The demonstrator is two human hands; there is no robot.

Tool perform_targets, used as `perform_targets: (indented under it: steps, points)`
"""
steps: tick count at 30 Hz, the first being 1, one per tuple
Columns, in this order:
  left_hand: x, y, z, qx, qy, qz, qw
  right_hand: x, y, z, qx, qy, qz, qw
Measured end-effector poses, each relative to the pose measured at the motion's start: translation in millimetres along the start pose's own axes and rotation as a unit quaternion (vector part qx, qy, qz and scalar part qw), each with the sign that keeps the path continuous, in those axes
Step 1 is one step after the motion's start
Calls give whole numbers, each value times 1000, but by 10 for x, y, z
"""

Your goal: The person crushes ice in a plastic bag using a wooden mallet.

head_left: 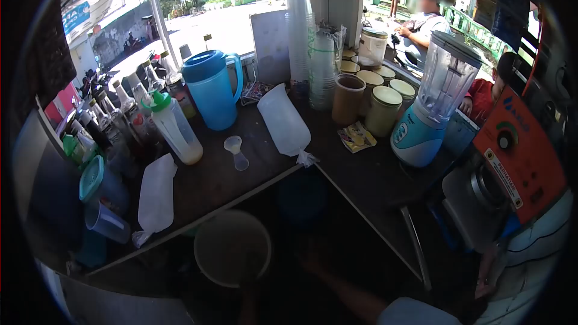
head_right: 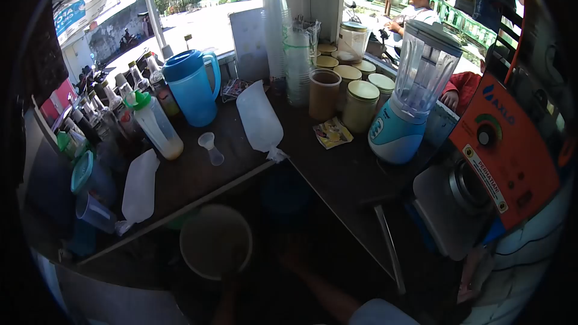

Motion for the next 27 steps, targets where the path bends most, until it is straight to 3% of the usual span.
perform_targets:
  steps: [1,2,4,5,7,11,13,16,18,20,21,22,24,25,26,27]
  points:
    - [2,65,42,-10,-8,-7,1000,-71,174,-178,-6,-8,-2,1000]
    - [-108,383,309,74,5,-18,997,-110,123,-206,-34,-9,12,999]
    - [-12,121,221,194,0,-89,977,-209,52,-165,-66,-11,21,998]
    - [-67,217,287,207,-8,-57,977,-198,54,-138,-67,-10,22,997]
    - [-89,413,450,152,-14,17,988,-148,39,-18,-29,-8,41,999]
    - [-331,282,460,107,20,-6,994,-25,28,-150,-11,0,-10,1000]
    - [-454,269,614,89,24,-7,996,53,39,-290,-22,22,13,999]
    - [-815,265,766,42,37,-104,993,57,-59,-544,-74,97,43,992]
    - [-955,485,854,-274,2,-69,959,41,-77,-707,-57,142,42,987]
    - [-1048,1129,641,-207,0,108,972,49,-267,-852,-38,186,45,981]
    - [-1088,1433,429,-153,6,142,978,-5,-645,-888,20,195,-54,979]
    - [-1309,2060,-19,-57,176,267,946,-82,-1020,-979,77,201,-154,964]
    - [-1542,2207,-624,-3,280,355,892,-206,-1609,-1142,50,126,-349,927]
    - [-1529,2249,-700,-4,284,357,890,-293,-2149,-1037,64,125,-411,901]
    - [-1524,2228,-843,-18,352,299,887,-401,-2787,-849,78,126,-472,869]
    - [-1567,2180,-958,-32,420,237,876,-507,-3178,-812,-3,228,-518,824]
Point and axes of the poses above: each hand's wrist, its own x-axis towards the middle knuckle, its own y-axis out of the back of the hand, z = x × y, the point moved 7 cm from there along x, towards the middle knuckle, and after that the axes turned 1 degree about x, right-handed, at the moved point
